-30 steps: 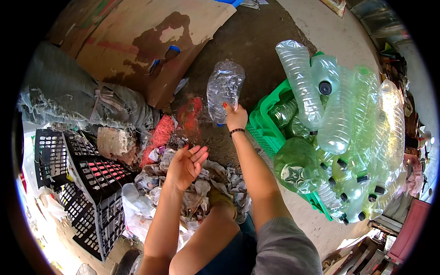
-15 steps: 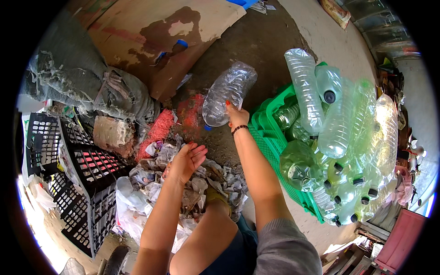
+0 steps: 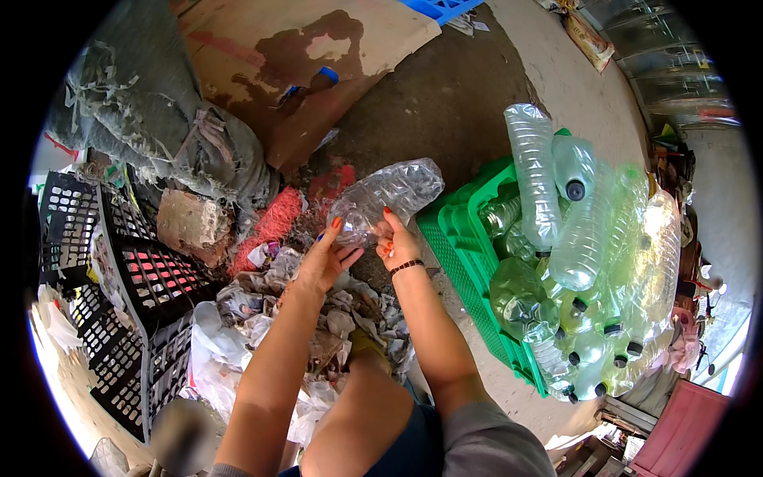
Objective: The person sits on the ground and uses a knife to cut the tops off plastic bottles retrieved from a crate. They remove the caps and cut the bottles into sections, placing the cut pieces into a green basket.
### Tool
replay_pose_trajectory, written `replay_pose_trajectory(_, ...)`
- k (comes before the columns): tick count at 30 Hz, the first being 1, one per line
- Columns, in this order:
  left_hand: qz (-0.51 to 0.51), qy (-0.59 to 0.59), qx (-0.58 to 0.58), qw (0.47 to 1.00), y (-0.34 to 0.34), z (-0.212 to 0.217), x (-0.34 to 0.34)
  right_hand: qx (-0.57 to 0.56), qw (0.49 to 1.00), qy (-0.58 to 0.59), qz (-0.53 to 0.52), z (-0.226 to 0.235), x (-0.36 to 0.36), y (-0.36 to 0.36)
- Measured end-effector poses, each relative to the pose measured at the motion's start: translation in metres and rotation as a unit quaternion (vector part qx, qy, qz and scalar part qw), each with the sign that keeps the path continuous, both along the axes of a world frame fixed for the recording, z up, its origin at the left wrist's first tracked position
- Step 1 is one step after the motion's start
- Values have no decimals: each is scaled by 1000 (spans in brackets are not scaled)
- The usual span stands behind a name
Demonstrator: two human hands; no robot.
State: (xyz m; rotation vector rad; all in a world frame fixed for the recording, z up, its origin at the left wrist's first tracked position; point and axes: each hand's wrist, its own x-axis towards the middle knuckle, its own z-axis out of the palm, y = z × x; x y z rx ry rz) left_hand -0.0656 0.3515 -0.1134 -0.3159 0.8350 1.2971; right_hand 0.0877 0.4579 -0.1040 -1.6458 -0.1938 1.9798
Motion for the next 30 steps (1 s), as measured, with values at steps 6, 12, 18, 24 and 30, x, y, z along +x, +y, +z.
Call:
replay_pose_trajectory(6,128,-116,-74,982,3,-10,40,78,989,-109,-55,10,-19,-10)
replay_pose_trajectory(12,192,-157,-81,965,13,-4,43,195,958,-211,-19,15,-24,-10)
replay_pose_trajectory(18,241,-194,-95,946,10,-14,26,65,992,-108,-4,2,-8,-3)
replay_pose_trajectory(24,245,-248,-102,932,-8,-20,33,63,992,-112,1,-16,3,11)
replay_pose_trajectory(30,193,-250,-125,940,-8,-13,40,291,921,-258,-9,-14,-7,20)
